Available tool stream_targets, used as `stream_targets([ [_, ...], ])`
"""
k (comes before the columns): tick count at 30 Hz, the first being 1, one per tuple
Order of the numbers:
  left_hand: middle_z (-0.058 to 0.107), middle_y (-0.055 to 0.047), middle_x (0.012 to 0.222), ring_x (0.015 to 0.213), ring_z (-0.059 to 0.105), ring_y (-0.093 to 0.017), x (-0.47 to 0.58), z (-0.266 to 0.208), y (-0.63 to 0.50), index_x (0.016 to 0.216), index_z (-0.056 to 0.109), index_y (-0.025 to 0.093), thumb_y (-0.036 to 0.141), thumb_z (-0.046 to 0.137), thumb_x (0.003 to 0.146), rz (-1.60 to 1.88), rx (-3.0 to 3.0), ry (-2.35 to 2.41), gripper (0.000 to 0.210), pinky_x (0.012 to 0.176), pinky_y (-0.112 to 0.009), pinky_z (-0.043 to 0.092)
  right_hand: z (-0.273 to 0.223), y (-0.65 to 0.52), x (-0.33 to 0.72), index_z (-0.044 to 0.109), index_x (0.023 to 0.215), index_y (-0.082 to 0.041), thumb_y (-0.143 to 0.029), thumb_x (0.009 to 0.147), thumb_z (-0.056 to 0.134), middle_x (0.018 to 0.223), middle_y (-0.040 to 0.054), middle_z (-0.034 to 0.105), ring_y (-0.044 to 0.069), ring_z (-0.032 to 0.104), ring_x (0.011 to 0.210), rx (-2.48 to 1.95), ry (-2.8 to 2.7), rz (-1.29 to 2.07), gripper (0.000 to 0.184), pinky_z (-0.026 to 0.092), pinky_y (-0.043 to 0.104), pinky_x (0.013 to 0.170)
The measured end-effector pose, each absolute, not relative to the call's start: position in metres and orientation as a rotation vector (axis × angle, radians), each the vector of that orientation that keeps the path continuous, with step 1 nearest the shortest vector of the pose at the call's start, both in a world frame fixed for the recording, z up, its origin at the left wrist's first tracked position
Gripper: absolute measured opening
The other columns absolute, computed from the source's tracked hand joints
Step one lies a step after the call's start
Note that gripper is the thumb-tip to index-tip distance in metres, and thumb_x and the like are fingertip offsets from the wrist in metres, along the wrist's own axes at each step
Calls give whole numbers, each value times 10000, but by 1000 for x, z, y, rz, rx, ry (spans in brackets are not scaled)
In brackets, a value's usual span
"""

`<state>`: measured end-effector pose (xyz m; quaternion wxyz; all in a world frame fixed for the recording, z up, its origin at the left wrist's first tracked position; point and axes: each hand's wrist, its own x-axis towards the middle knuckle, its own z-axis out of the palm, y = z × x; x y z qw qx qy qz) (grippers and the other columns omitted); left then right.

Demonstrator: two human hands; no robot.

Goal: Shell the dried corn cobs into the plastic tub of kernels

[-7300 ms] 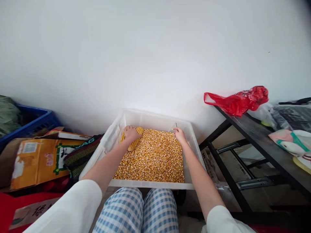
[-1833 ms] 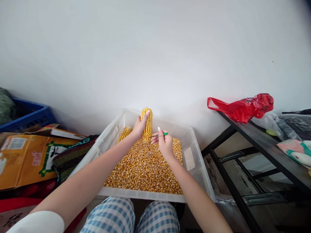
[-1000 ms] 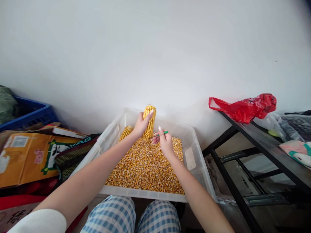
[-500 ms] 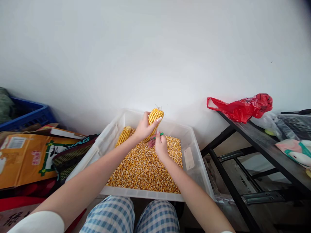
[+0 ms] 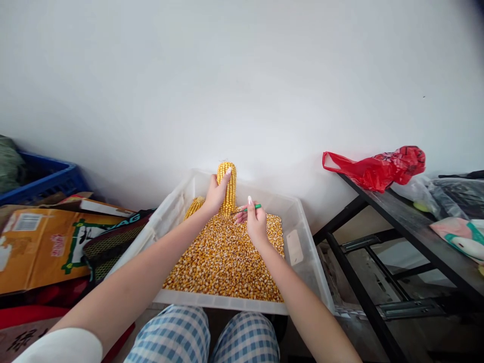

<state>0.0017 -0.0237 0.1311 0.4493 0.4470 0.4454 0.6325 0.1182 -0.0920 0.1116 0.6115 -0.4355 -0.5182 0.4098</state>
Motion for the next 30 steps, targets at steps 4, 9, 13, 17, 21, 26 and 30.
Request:
stream_targets([
  [4,487,-5,729,609,531,-143,3,132,-25,922,409,198,652,472,714,1532,1143,1126,504,524,-259,413,108,-91,118,502,723,-165,-545,805,395,497,-26,553,77,498,375,-1025,-1248,923,403,410,193,391],
  [9,527,-2,733,666,546,-154,11,132,-36,930,420,197,601,478,743,1531,1432,1213,449,596,-274,414,95,-87,118,489,699,-186,-500,852,326,475,-33,501,84,458,376,-1126,-1396,754,385,373,205,403],
  [13,540,-3,737,654,536,-149,17,137,-46,978,414,194,563,463,772,1532,1616,1223,425,576,-265,396,87,-88,117,464,693,-195,-437,878,310,512,-25,502,100,492,431,-1151,-1399,598,342,391,224,465],
  [17,552,-13,749,663,543,-160,17,143,-54,1012,409,184,548,462,778,1545,1716,1293,436,569,-266,387,85,-90,115,455,700,-197,-403,885,319,525,-22,503,112,509,463,-1172,-1410,526,308,392,236,497],
  [21,563,-15,723,623,546,-167,18,146,-60,1057,399,182,542,492,764,1510,1824,1318,474,545,-266,371,83,-90,114,445,697,-201,-419,893,285,507,-21,502,119,505,468,-1198,-1405,531,335,390,240,506],
  [26,551,2,679,592,539,-162,19,145,-61,1071,393,187,543,500,759,1466,1864,1289,485,530,-262,363,81,-85,116,441,671,-203,-459,881,287,475,-31,483,111,483,427,-1207,-1409,603,365,370,229,460],
  [30,549,-14,747,658,539,-157,15,144,-52,1007,412,192,548,484,767,1585,1719,1278,436,565,-266,384,89,-83,120,467,660,-195,-513,852,320,452,-41,463,95,444,375,-1190,-1373,735,399,339,214,395],
])
